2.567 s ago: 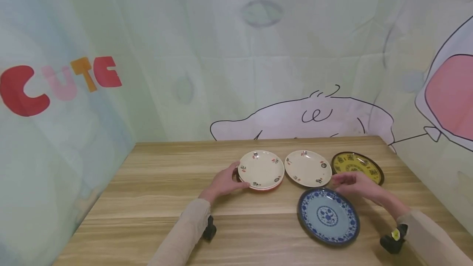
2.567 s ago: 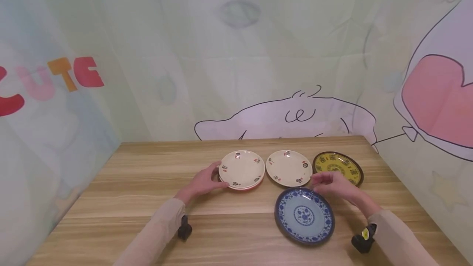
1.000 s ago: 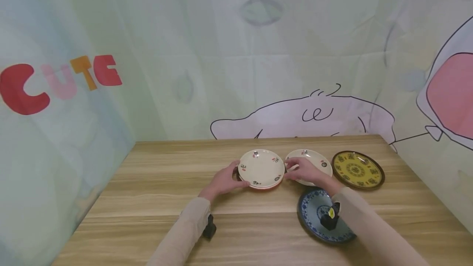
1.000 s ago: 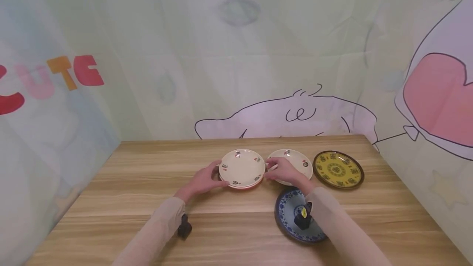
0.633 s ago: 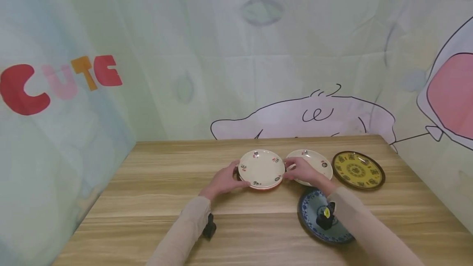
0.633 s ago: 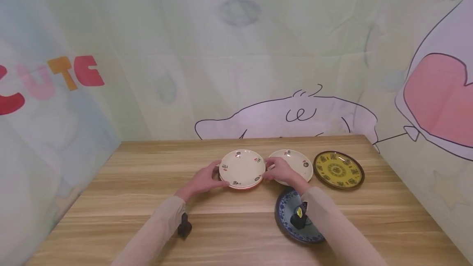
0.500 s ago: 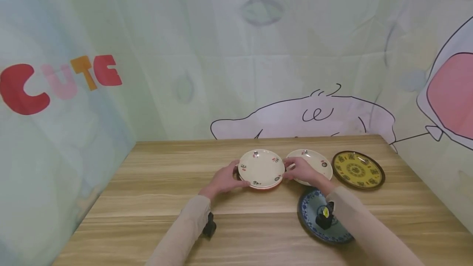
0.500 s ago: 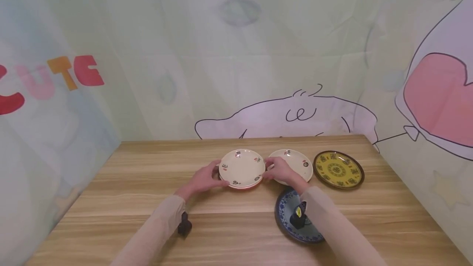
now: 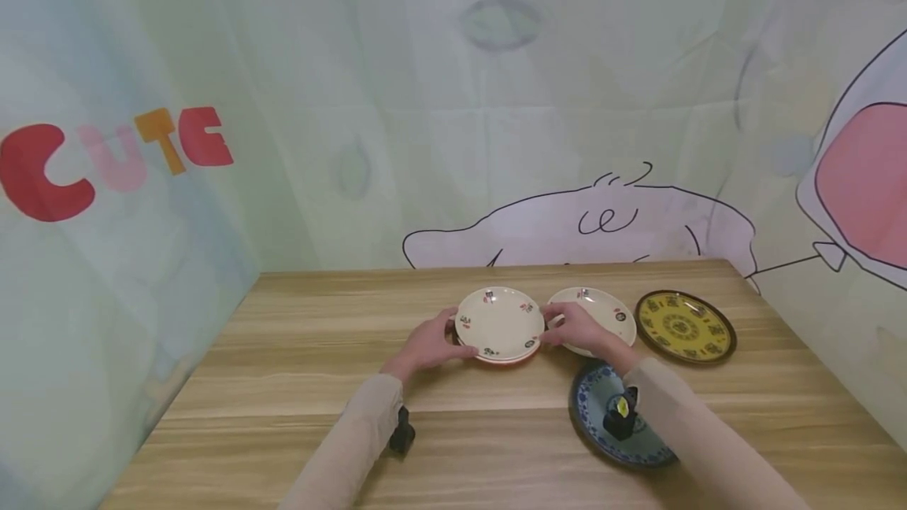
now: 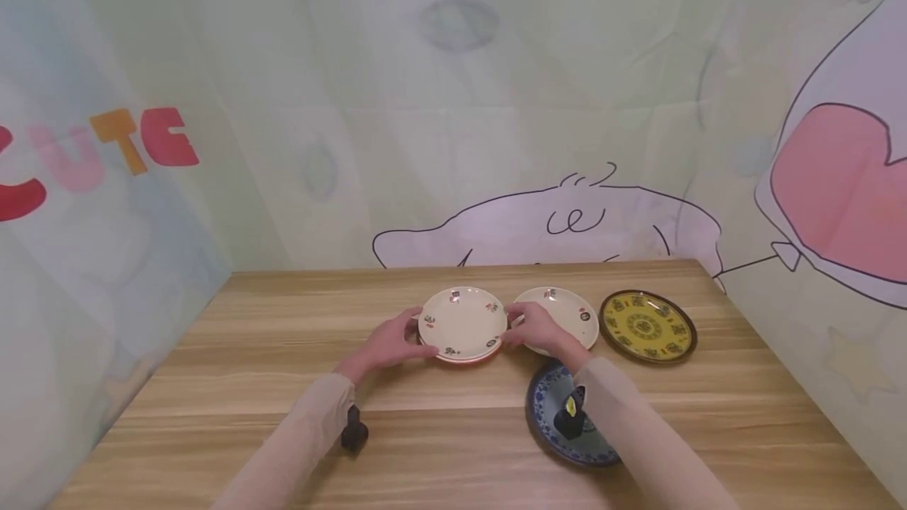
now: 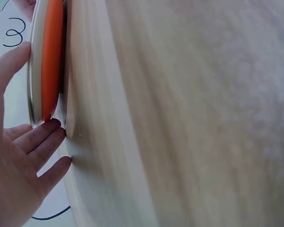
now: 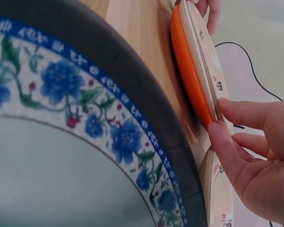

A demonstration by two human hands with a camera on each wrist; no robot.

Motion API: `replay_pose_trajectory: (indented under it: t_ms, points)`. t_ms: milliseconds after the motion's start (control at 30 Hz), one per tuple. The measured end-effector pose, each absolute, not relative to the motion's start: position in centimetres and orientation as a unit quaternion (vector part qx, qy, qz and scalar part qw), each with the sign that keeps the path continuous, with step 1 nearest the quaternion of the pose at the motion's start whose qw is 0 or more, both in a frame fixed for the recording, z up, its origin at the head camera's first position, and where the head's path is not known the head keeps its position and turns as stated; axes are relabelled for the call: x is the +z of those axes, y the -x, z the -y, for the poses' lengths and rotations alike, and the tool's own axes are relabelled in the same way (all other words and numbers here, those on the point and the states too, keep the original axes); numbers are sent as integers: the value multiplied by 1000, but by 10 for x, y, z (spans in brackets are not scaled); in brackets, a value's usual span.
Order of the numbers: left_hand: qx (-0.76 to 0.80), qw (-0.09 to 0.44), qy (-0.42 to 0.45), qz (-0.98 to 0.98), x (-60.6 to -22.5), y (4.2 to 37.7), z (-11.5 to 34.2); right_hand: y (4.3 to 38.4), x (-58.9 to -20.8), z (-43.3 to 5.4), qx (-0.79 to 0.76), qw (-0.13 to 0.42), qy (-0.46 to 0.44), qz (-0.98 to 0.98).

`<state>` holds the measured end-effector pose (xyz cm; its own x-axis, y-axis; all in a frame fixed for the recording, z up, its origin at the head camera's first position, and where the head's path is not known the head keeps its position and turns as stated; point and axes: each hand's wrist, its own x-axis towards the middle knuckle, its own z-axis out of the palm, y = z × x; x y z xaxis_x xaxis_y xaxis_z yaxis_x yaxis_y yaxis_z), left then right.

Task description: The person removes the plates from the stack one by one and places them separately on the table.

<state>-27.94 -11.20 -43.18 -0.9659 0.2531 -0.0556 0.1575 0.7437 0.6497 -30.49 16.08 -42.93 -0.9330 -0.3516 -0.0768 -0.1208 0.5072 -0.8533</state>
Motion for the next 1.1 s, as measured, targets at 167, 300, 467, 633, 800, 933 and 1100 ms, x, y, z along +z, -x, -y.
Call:
replay_pose_trajectory:
  t_ms: [167,300,467,633,800,933,1100]
  points:
    - [351,71,-101,-928,-434,281,112,307,-430,-161,-475,124,133,-861]
    - [357,66,-91,-927,-436,284,111,307,-431,-161,-472,126,132,-863]
    - [356,48,-73,-931,-435,285,108,306,-431,-161,-476,123,136,-860]
    - [349,35,-69,-934,-435,285,106,306,-431,-161,-474,118,143,-861]
    - [364,34,-57,-929,-434,285,106,306,-430,-160,-464,116,139,-867]
    - [387,43,-44,-920,-433,287,105,306,-429,-160,-457,117,138,-871]
    - [412,55,-31,-909,-434,289,105,306,-429,-160,-459,114,139,-870]
